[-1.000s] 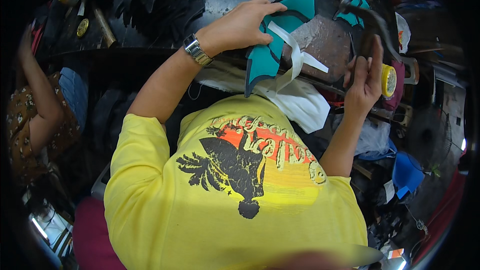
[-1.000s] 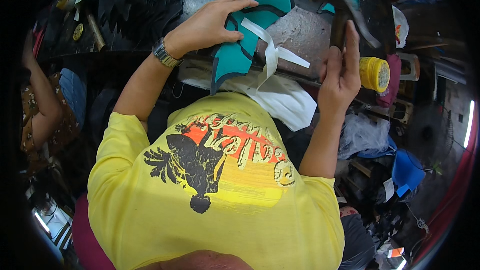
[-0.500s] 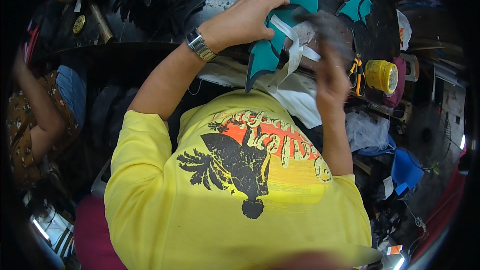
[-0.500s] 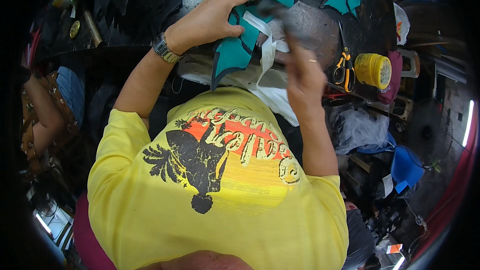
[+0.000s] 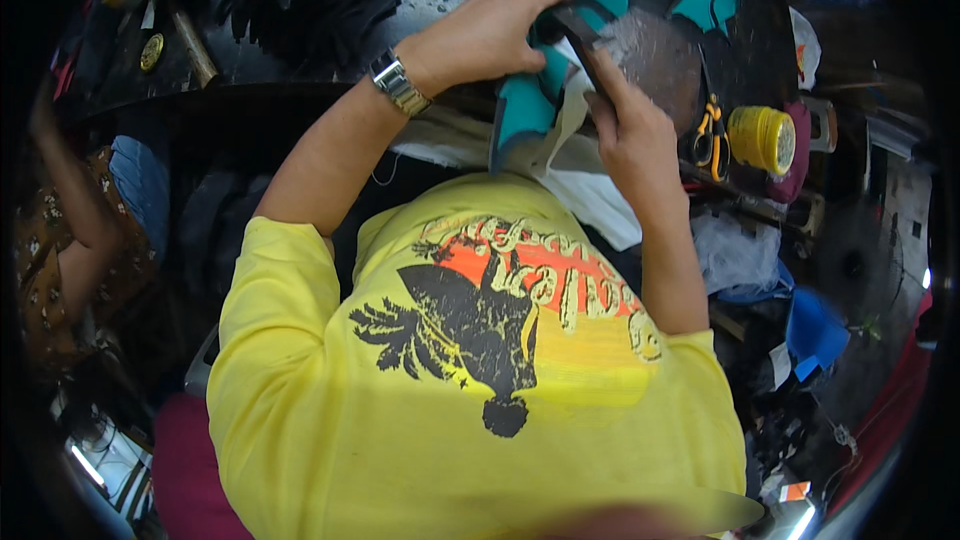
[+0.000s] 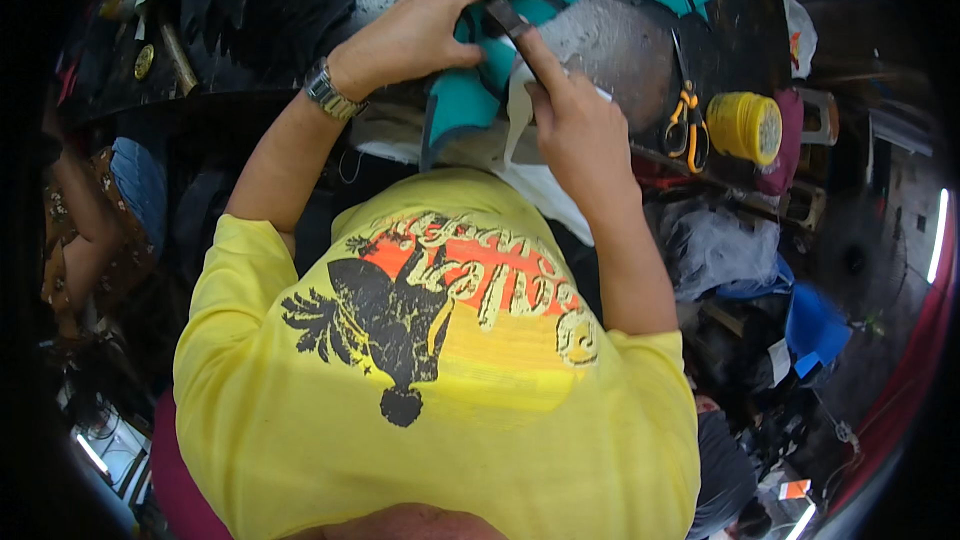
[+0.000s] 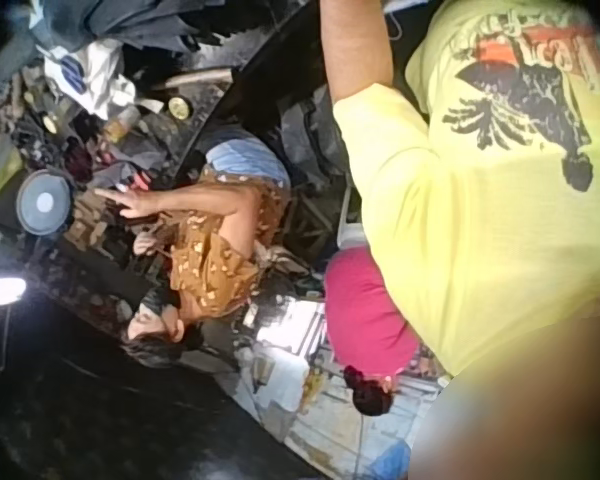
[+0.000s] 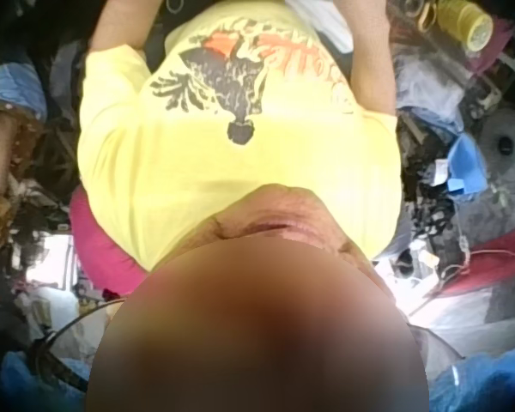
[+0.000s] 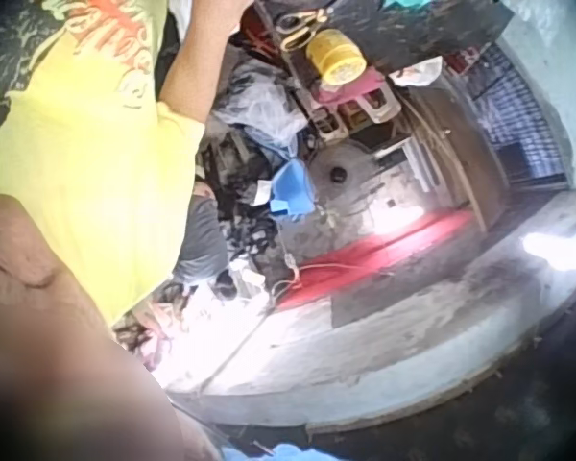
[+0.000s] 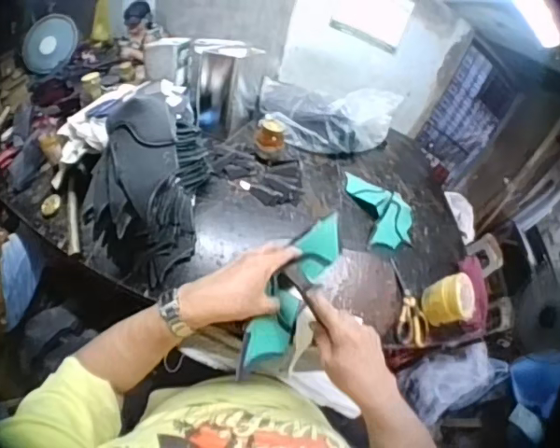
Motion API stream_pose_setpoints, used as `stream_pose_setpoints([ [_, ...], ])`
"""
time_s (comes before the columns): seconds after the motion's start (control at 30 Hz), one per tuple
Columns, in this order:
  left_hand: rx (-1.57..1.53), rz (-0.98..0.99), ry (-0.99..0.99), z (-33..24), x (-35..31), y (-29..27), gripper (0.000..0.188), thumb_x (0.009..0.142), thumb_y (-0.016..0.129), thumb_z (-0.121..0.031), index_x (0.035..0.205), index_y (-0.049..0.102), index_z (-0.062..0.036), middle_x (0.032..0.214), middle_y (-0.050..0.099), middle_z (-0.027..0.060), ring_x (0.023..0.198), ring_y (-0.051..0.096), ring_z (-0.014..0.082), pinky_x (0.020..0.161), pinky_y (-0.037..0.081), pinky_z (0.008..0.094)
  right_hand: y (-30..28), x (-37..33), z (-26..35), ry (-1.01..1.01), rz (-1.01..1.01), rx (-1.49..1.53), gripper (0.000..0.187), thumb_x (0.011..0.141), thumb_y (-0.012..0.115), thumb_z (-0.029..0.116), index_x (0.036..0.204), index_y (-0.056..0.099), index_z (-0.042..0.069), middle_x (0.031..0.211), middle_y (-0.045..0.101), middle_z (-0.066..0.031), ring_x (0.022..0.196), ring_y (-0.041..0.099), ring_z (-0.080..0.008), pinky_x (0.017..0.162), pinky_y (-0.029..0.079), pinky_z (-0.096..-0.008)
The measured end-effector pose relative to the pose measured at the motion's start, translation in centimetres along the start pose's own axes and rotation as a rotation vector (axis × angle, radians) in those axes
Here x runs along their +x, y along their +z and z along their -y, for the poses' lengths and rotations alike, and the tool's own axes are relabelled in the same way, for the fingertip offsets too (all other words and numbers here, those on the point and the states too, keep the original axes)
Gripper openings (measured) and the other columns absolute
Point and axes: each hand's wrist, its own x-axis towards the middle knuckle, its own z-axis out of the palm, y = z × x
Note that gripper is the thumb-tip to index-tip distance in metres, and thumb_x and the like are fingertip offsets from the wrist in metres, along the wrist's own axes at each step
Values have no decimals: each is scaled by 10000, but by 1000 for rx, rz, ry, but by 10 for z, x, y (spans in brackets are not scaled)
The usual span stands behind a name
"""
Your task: The person assembles a teal and black shoe upper by hand, using a hammer to press a white fabric strip into place, then trimming excess with scissors. The person also applies a paste from a small jar to the edges of the shoe upper and presses the parts together.
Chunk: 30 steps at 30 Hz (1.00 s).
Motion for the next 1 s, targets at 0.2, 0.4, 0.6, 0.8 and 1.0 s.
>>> stream_pose_setpoints([
  [0.2, -20, 15, -100, -4, -6, -3, 746, 727, 784, -120, 1418, 504, -82, 1255, 586, 177, 1071, 624, 334, 926, 520, 377, -40, 10, 12, 12, -4, 322, 541, 911, 629, 70, 1424, 543, 217, 1132, 692, -192, 1003, 691, -368, 850, 536, -370],
  [0.4, -11, 4, -78, -3, -7, -3, 714, 734, 780, -119, 1399, 520, -81, 1235, 600, 182, 1064, 624, 347, 944, 511, 385, -31, 13, 24, 201, 31, 309, 555, 932, 575, -46, 1463, 484, 90, 1371, 603, -163, 1252, 592, -246, 1008, 469, -325],
  [0.6, -19, -38, -23, -1, -8, -1, 716, 739, 764, -109, 1408, 510, -85, 1220, 601, 190, 1060, 623, 368, 936, 517, 402, -27, 13, 8, 129, 78, 210, 540, 932, 610, 102, 1447, 497, 218, 1150, 672, -205, 1018, 667, -380, 849, 517, -422],
  [0.8, 20, -48, -85, -2, -14, 0, 655, 798, 746, -131, 1409, 514, -97, 1216, 600, 180, 1029, 630, 347, 898, 527, 392, -19, -2, 13, 105, -111, 346, 563, 937, 605, 66, 1467, 478, 208, 1208, 670, -177, 1070, 666, -307, 906, 505, -367],
  [1.0, -52, -56, 14, 9, -12, -16, 490, 845, 684, -60, 1324, 603, -123, 1321, 553, 138, 1141, 594, 322, 952, 504, 378, -21, -12, -20, 248, -6, 539, 557, 927, 627, 52, 1461, 493, 137, 1323, 638, -152, 1124, 654, -195, 949, 484, -319],
])
